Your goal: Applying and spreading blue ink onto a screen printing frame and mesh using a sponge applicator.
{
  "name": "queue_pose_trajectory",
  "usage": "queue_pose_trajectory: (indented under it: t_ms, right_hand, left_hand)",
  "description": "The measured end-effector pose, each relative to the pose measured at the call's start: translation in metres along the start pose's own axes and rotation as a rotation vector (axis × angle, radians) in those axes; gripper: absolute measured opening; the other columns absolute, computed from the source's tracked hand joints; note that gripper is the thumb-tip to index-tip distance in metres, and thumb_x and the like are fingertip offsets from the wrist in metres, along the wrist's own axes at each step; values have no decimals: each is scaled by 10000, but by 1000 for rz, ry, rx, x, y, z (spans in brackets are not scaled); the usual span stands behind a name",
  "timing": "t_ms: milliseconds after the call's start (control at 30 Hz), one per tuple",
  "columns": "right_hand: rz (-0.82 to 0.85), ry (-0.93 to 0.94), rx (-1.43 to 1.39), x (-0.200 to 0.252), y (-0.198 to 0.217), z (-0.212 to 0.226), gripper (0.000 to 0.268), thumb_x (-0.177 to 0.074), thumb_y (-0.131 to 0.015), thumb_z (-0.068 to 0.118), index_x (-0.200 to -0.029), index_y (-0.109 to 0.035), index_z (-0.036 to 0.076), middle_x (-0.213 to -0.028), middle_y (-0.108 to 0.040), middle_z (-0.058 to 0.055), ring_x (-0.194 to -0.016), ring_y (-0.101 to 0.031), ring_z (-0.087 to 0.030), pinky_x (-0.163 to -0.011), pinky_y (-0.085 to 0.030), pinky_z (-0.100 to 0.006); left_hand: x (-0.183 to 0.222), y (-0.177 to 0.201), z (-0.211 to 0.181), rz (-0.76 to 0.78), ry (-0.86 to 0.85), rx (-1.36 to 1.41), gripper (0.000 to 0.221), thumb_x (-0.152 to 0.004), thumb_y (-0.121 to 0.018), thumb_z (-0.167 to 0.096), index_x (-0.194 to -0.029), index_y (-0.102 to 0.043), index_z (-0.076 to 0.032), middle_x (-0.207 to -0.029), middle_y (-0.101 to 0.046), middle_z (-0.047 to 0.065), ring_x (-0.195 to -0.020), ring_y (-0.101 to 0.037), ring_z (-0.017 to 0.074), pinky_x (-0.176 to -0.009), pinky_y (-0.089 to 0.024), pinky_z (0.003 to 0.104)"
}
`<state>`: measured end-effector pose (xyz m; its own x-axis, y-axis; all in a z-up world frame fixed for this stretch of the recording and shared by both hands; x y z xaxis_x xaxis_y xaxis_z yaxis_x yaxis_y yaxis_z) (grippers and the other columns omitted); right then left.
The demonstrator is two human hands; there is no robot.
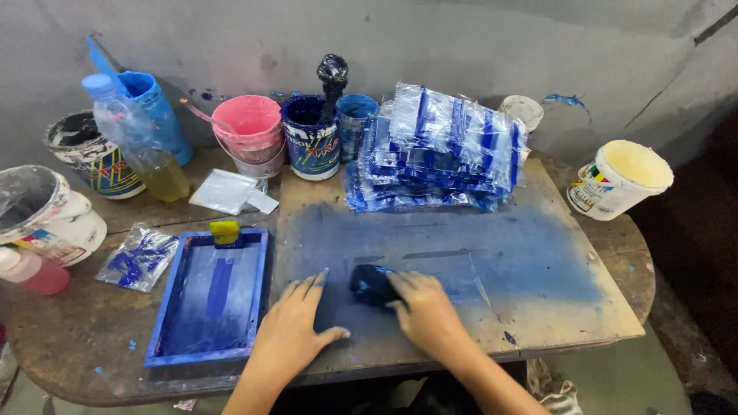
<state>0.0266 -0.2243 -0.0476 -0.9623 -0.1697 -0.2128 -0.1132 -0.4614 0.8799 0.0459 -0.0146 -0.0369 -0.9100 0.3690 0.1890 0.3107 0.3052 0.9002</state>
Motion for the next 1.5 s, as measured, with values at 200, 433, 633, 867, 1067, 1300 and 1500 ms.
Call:
queue_pose_trajectory:
  t_ms: [200, 433, 633, 867, 1067, 1300, 1500]
  right_hand:
    - [-177, 289, 151, -21, -43, 66, 574, -865, -775, 257, -1307, -610, -70, -1205, -682, -241, -1097, -627, -424, -888, -469, -523]
    - [-60, 159, 1, -9, -12, 51, 487, -880, -730, 110, -1342, -624, 0, -1284, -660, -186, -1178, -588, -386, -955, -452, -519]
    - [116, -325, -24, 33, 24, -44, 546, -935, -662, 201, -1468, -547, 225, -1510, -545, -60, -1440, -407, -275, -1239, -258, -520]
    - [-366, -323, 209, 91, 101, -168, 459, -800, -710, 97, -1258, -718, 65, -1225, -741, -150, -1131, -670, -342, -1048, -488, -458]
    - [-258, -569, 253, 85, 95, -150, 505, -862, -651, 107, -1368, -646, 121, -1318, -701, -104, -1240, -595, -289, -1159, -408, -455]
    - [-119, -306, 139, 33, 36, -47, 590, -893, -641, 63, -1460, -544, 194, -1371, -680, -65, -1259, -592, -262, -1205, -380, -493]
    - [-82, 97, 104, -11, -25, 48, 598, -887, -582, -46, -1478, -531, 29, -1235, -662, -277, -1140, -590, -472, -1024, -463, -580]
  left_hand:
    - [-2, -7, 6, -135, -29, 80, 1128, -784, -880, -539, -1624, -226, -163, -1616, -368, 45, -1495, -297, 319, -1137, -373, 537]
    - [0, -7, -2, -127, -19, 37, 1123, -826, -820, -577, -1631, -161, -153, -1705, -199, 21, -1553, -170, 303, -1150, -352, 545]
    - [4, -3, -4, -8, 62, 39, 1051, -907, -698, -624, -1642, -88, -186, -1732, -87, 4, -1590, -52, 277, -1212, -243, 555]
    - [0, -8, -1, 50, 119, 9, 1030, -928, -644, -657, -1640, -65, -189, -1731, -68, -4, -1600, -17, 237, -1235, -231, 537]
    - [0, -7, -1, -11, 81, 112, 783, -1009, -432, -529, -1637, -110, -190, -1717, -135, -6, -1588, -71, 247, -1218, -266, 549]
    - [3, 0, 3, -180, 29, 204, 607, -1053, -339, -372, -1605, -252, -136, -1662, -288, 63, -1534, -217, 292, -1186, -318, 529]
    - [8, 6, 4, -328, -76, 227, 593, -1049, -377, -338, -1592, -303, -110, -1622, -353, 103, -1506, -267, 300, -1175, -312, 523]
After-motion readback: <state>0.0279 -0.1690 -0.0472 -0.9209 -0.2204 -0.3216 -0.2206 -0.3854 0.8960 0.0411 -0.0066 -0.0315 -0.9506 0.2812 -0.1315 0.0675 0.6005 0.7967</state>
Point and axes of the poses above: each hand's wrist, its own x-axis away from the middle knuckle, its own y-axis out of the back of the hand, z = x × y, the point moved 9 cm from there along -x, towards the middle knuckle
